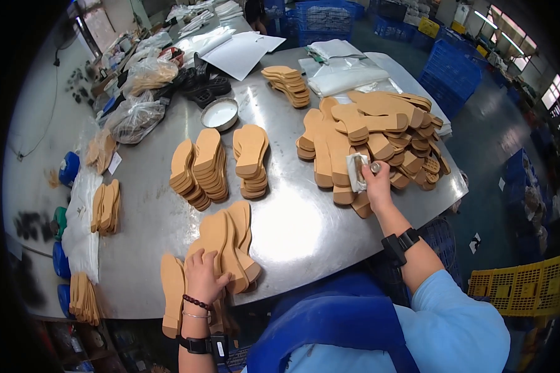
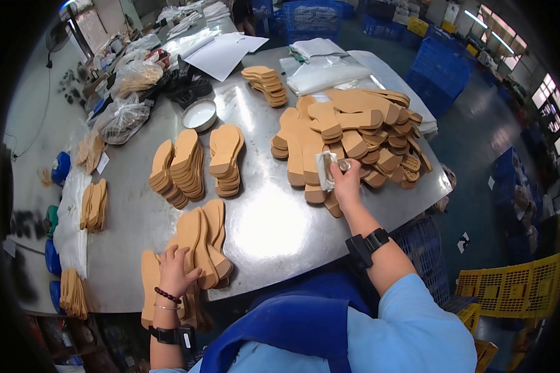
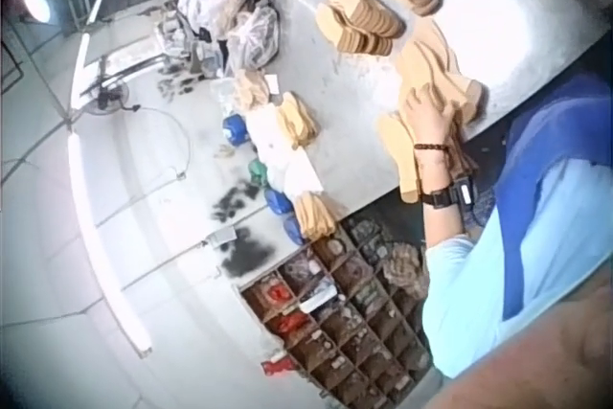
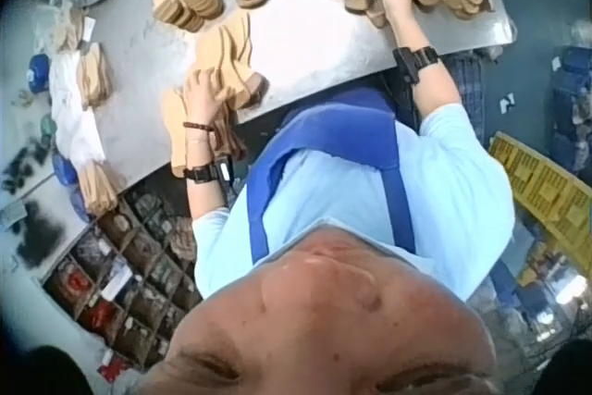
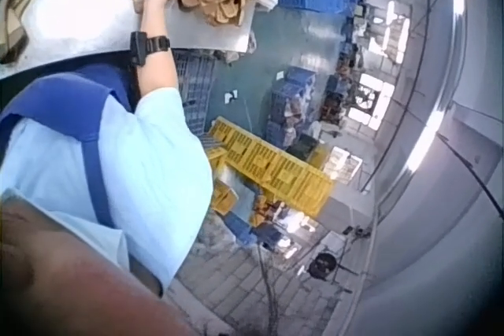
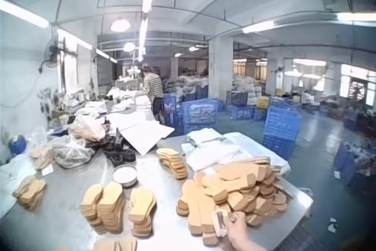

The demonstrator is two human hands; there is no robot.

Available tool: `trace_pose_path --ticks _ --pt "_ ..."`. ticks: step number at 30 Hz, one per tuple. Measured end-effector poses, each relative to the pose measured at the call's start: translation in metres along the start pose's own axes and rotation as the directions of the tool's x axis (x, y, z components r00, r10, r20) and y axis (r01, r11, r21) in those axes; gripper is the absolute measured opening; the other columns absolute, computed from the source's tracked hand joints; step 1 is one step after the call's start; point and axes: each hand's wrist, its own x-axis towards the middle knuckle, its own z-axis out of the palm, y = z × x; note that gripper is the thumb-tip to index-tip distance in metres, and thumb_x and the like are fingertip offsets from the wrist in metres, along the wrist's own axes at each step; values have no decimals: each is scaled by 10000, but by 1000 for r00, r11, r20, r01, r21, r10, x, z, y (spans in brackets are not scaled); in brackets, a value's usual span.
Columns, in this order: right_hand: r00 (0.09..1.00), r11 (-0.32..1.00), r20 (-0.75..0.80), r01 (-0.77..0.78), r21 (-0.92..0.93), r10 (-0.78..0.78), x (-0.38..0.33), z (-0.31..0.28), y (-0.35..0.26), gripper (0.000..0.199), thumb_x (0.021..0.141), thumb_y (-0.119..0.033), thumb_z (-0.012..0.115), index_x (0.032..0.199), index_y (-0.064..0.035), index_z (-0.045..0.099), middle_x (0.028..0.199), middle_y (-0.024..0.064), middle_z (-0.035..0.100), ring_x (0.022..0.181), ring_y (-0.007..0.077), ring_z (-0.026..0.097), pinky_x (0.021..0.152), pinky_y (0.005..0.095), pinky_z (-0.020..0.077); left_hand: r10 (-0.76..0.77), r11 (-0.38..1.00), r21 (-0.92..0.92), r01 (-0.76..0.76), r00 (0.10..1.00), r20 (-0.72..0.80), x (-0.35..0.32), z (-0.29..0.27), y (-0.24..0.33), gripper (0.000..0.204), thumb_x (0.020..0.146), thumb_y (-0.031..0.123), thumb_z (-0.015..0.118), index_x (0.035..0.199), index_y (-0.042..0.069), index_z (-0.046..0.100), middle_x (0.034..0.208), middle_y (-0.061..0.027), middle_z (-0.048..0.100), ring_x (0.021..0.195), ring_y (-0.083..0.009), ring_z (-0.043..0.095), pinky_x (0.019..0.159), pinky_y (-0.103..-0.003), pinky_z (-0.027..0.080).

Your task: Counting, marking with an applicator, and packing shoe insoles into plastic bags.

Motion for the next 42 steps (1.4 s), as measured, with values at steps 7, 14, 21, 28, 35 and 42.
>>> trace_pose_path --ticks 7,14,21,28,35,42 --pt "868 770 193 -496 402 458 30 -24 54 407 1011 -384 501 1230 -44 544 1112 47 642 952 180 643 824 351 520 129 406 -892 199 954 272 176 57 117 657 879 279 714 1392 0 414 1201 -201 593 1132 -239 558 966 -335 451" --pt "800 677 378 -598 430 466 27 -4 43 418 1006 -324 520 1289 -21 471 1182 79 599 1004 185 613 809 350 519 -69 511 -832 213 976 208 295 163 211 1023 729 449 818 1420 -64 265 1261 -234 546 1141 -278 564 983 -372 457" --pt "722 547 486 -691 473 492 -19 3 10 277 1009 -182 502 1208 8 533 1124 86 616 1021 193 600 864 358 510 -81 263 -913 311 950 301 258 141 209 961 657 228 888 1358 9 267 1223 -238 549 1073 -271 604 910 -378 511" --pt "458 800 708 -542 -258 538 -70 -49 48 361 932 -165 635 1220 -8 483 1033 122 612 926 184 591 812 336 493 -63 203 -812 547 835 547 121 114 160 993 705 132 833 1449 21 185 1234 -211 519 1052 -274 602 891 -378 510" --pt "657 895 688 445 -25 -307 -61 14 -6 381 824 -60 669 1151 -18 478 936 132 583 871 255 590 791 370 491 -156 689 -722 59 985 -69 80 118 188 894 640 270 866 1303 -9 334 1235 -204 387 1141 -340 449 954 -405 431" --pt "598 693 635 708 -133 -489 3 83 23 411 785 -65 663 1147 6 484 1013 213 585 960 399 562 834 446 466 -12 908 -418 32 999 51 83 115 219 1110 608 290 881 1464 10 231 1365 -212 390 1197 -389 407 1029 -477 324"
